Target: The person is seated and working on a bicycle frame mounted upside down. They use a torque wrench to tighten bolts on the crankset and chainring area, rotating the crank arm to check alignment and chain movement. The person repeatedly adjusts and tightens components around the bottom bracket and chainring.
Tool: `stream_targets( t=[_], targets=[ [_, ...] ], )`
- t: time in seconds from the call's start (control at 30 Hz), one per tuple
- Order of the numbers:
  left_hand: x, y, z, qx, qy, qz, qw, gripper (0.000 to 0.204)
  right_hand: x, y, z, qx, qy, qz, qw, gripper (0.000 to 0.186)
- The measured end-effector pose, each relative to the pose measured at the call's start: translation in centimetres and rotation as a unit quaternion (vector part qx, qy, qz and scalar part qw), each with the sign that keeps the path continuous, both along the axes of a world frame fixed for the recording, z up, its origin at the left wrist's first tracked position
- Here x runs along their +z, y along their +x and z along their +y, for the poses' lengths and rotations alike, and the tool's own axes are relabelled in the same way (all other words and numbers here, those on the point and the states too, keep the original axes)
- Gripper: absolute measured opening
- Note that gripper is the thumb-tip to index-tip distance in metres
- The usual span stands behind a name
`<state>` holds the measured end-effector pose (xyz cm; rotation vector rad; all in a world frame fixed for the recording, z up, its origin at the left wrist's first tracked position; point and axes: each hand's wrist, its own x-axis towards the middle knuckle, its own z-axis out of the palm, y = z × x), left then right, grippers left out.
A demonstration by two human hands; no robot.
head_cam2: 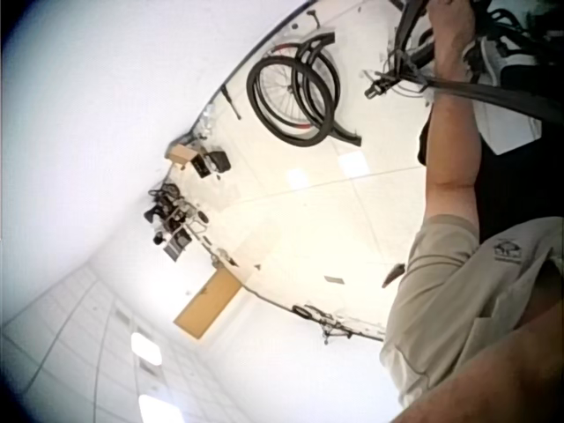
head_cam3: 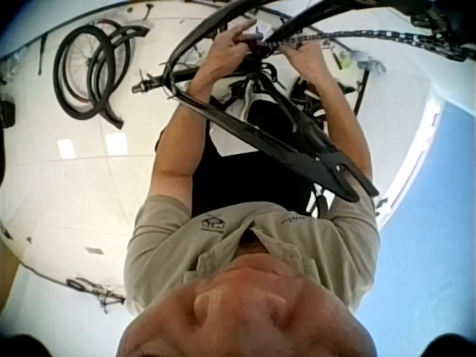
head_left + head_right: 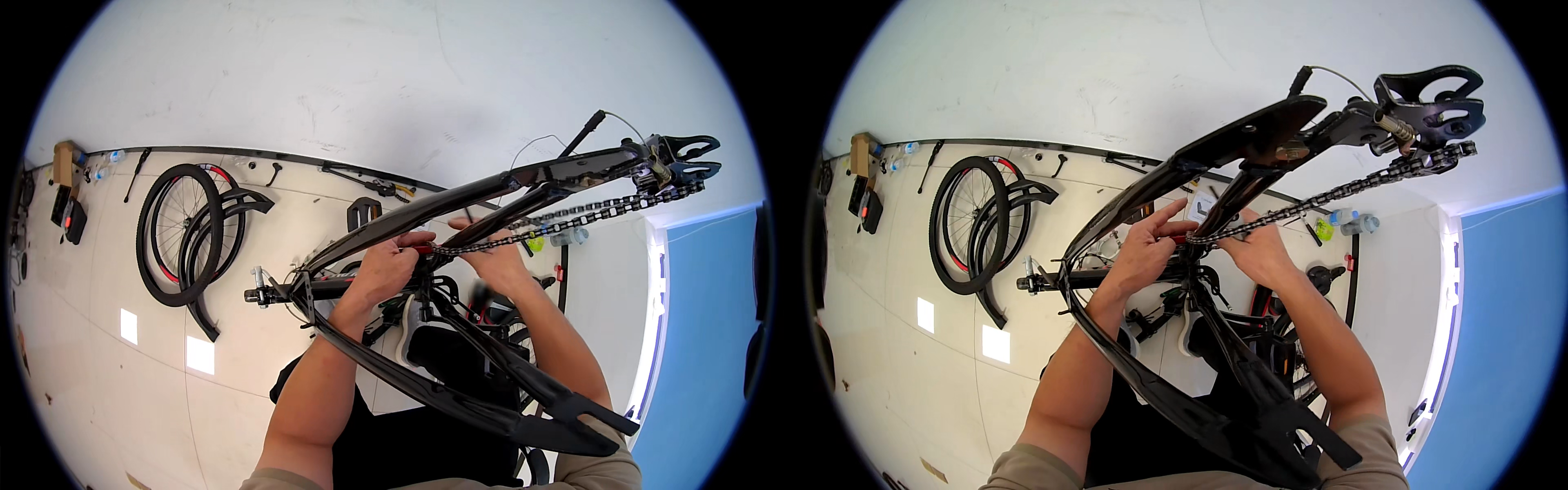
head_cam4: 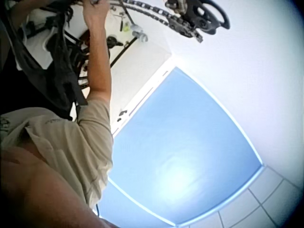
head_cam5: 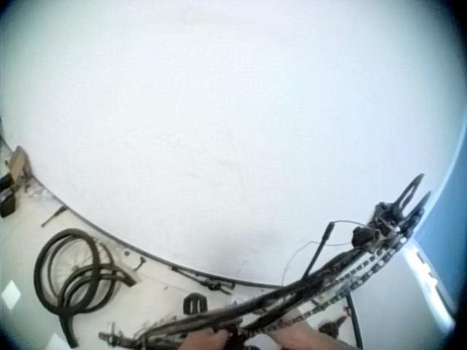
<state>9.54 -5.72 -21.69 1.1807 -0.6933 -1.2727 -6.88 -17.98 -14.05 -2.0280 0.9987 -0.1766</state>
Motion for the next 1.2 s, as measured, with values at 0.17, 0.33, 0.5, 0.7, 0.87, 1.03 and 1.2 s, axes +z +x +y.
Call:
stream_targets(
  t=[0.17, 0.33, 0.5, 0.7, 0.87, 1.03, 1.2],
  targets=[
    [-0.3, -0.2, 0.0, 0.034, -0.016, 0.018, 0.999, 0.08, 1.4, 1.9, -1.1, 0.095, 0.08, 0.033, 0.992, 0.027],
    [0.1, -0.1, -0.1, 0.049, -0.021, 0.013, 0.998, 0.08, 1.8, 3.2, -2.1, 0.215, -0.004, 0.092, 0.972, 0.027],
    [0.1, -0.3, -0.2, 0.043, -0.036, 0.035, 0.998, 0.081, -0.2, 2.9, -3.8, 0.283, -0.067, 0.075, 0.954, 0.02],
    [-0.4, -0.2, 0.0, 0.116, 0.026, -0.045, 0.992, 0.078, -0.6, 2.6, -2.8, 0.118, -0.042, -0.047, 0.991, 0.015],
    [-0.4, -0.1, 0.5, 0.136, 0.068, -0.041, 0.988, 0.072, -0.9, 2.7, -2.4, 0.039, -0.139, -0.099, 0.985, 0.022],
    [-0.5, 0.2, 0.5, 0.091, 0.145, -0.05, 0.984, 0.055, -2.0, 2.6, -3.2, -0.054, 0.079, -0.227, 0.969, 0.021],
    [-0.6, 0.3, 0.3, 0.089, 0.182, -0.073, 0.977, 0.05, -1.2, 2.5, -3.5, 0.027, 0.142, -0.098, 0.985, 0.02]
  ],
)
